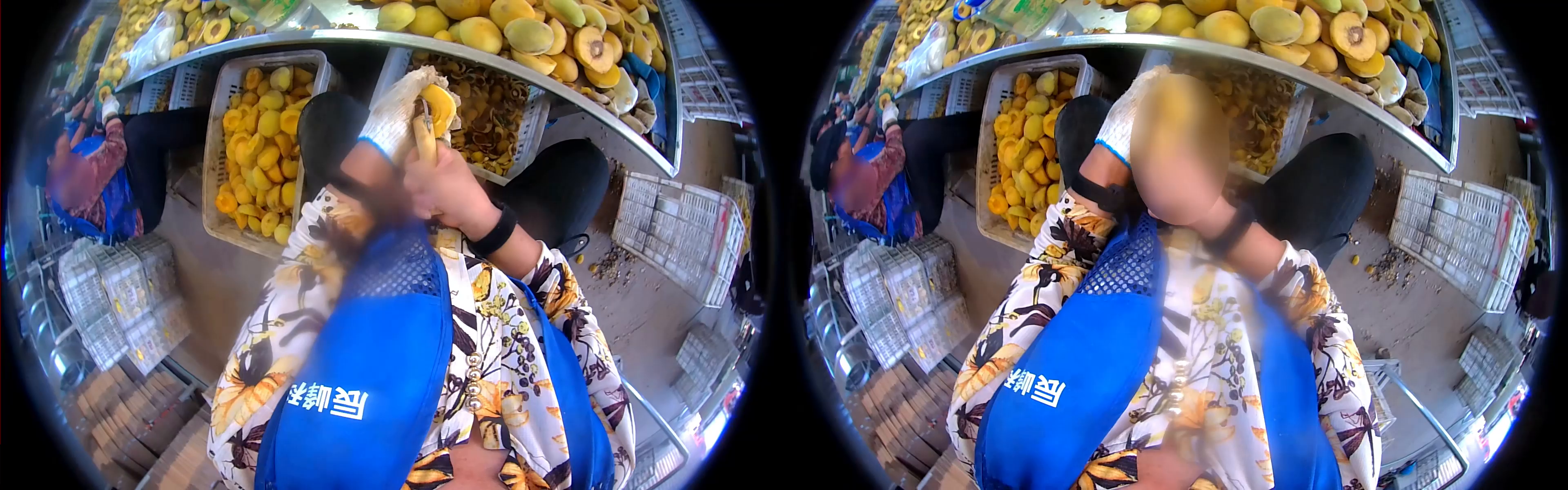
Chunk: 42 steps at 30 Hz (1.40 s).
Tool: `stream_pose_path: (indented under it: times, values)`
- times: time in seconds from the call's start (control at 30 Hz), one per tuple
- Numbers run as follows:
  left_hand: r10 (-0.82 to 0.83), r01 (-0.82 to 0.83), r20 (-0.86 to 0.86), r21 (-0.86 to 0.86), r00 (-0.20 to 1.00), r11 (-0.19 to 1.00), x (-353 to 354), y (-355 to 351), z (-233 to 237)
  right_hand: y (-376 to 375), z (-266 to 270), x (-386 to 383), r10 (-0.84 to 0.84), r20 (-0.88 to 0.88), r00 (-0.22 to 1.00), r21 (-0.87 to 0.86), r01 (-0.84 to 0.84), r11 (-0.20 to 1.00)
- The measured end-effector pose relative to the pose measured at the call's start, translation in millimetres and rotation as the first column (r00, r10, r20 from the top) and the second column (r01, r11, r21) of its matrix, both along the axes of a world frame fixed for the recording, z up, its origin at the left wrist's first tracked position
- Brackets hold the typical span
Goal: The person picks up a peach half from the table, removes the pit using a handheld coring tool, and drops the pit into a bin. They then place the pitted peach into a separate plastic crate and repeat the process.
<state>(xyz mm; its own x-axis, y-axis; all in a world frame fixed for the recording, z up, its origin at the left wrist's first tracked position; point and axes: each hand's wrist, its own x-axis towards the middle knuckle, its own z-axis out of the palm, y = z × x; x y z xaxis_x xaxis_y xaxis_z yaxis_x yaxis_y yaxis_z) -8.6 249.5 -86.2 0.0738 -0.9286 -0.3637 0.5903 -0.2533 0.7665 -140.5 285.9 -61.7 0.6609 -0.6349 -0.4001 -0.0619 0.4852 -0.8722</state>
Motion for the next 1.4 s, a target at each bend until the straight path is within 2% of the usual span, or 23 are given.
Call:
stream_pose_path:
  times: [0.1, 0.13, 0.17, 0.27, 0.3, 0.37, 0.4, 0.43, 0.5, 0.53, 0.63, 0.73, 0.83, 0.87, 0.9, 0.97, 1.0, 1.1, 1.13, 1.2, 1.27, 1.37, 1.4]
  values:
    - [0.135, -0.133, -0.004, 0.137, 0.991, 0.982, -9, 4, 37, 5, -14, 5, -0.071, -0.169, 0.983, -0.368, 0.004, 0.930]
    - [0.151, -0.159, 0.082, 0.094, 0.985, 0.983, -8, 4, 27, 6, -16, 8, -0.165, -0.229, 0.959, -0.530, 0.019, 0.848]
    - [0.142, -0.137, -0.033, 0.122, 0.989, 0.983, -8, 4, 26, 7, -17, 9, -0.267, -0.267, 0.926, -0.675, 0.019, 0.738]
    - [0.064, 0.000, -0.368, 0.169, 0.927, 0.986, 2, 3, 15, -1, -8, 11, -0.203, -0.476, 0.856, -0.639, -0.178, 0.749]
    - [0.006, 0.081, -0.471, 0.163, 0.882, 0.983, 13, 0, -7, -2, -7, 11, -0.241, -0.456, 0.857, -0.657, -0.141, 0.741]
    - [0.247, -0.117, -0.509, 0.274, 0.825, 0.955, 5, -11, -18, -2, -10, 15, -0.321, -0.403, 0.857, -0.694, -0.057, 0.718]
    - [0.349, -0.172, -0.534, 0.353, 0.770, 0.920, -1, -10, 1, -6, -21, 17, -0.479, -0.374, 0.794, -0.733, 0.063, 0.677]
    - [0.452, -0.221, -0.547, 0.437, 0.704, 0.872, -3, -9, 10, -20, -29, 17, -0.572, -0.176, 0.801, -0.808, 0.214, 0.549]
    - [0.342, -0.172, -0.592, 0.326, 0.730, 0.930, 9, -4, -1, -36, -15, 0, -0.513, -0.409, 0.755, -0.423, 0.341, 0.839]
    - [0.291, -0.158, -0.634, 0.259, 0.716, 0.953, 11, -2, -3, -37, -11, -6, -0.607, -0.352, 0.712, -0.663, 0.268, 0.699]
    - [0.078, -0.043, -0.792, 0.066, 0.605, 0.997, 11, -2, 0, -38, 16, -9, -0.643, -0.165, 0.748, -0.760, 0.320, 0.566]
    - [-0.047, 0.023, -0.805, -0.040, 0.591, 0.999, 9, -2, 4, -39, 34, -8, -0.597, -0.097, 0.796, -0.739, 0.344, 0.579]
    - [0.132, -0.183, -0.347, -0.119, 0.928, 0.976, -3, 3, -6, -35, 34, -1, -0.511, -0.118, 0.851, -0.678, 0.307, 0.668]
    - [-0.053, -0.050, -0.697, -0.126, 0.715, 0.991, 7, -2, -14, -33, 35, 2, -0.512, -0.101, 0.853, -0.749, 0.273, 0.603]
    - [0.062, -0.105, -0.638, -0.030, 0.767, 0.994, 1, -1, 0, -33, 36, 3, -0.515, -0.146, 0.844, -0.741, 0.252, 0.622]
    - [0.278, -0.237, -0.477, 0.145, 0.834, 0.961, -18, 4, 40, -36, 39, 4, -0.518, -0.236, 0.822, -0.721, 0.209, 0.661]
    - [0.385, -0.370, -0.330, 0.112, 0.862, 0.922, -22, 5, 41, -41, 31, 2, -0.525, -0.261, 0.810, -0.704, 0.212, 0.678]
    - [0.443, -0.440, 0.219, -0.064, 0.869, 0.896, -31, 11, 50, -48, 10, 2, -0.559, -0.186, 0.808, -0.666, 0.314, 0.677]
    - [0.489, -0.462, 0.206, -0.167, 0.847, 0.871, -32, 11, 42, -50, 7, 4, -0.546, -0.152, 0.824, -0.601, 0.362, 0.713]
    - [0.510, -0.450, 0.294, -0.250, 0.808, 0.857, -37, 11, 41, -55, 23, -6, -0.456, -0.130, 0.880, -0.189, 0.430, 0.883]
    - [0.500, -0.397, 0.358, -0.324, 0.788, 0.859, -43, 16, 47, -59, 32, -12, -0.425, -0.036, 0.905, 0.171, 0.425, 0.889]
    - [0.481, -0.353, 0.489, -0.335, 0.727, 0.874, -43, 17, 49, -56, 17, -9, -0.429, -0.064, 0.901, -0.024, 0.428, 0.903]
    - [0.499, -0.357, 0.504, -0.356, 0.705, 0.864, -45, 17, 48, -55, 11, -8, -0.481, -0.133, 0.867, -0.401, 0.397, 0.826]
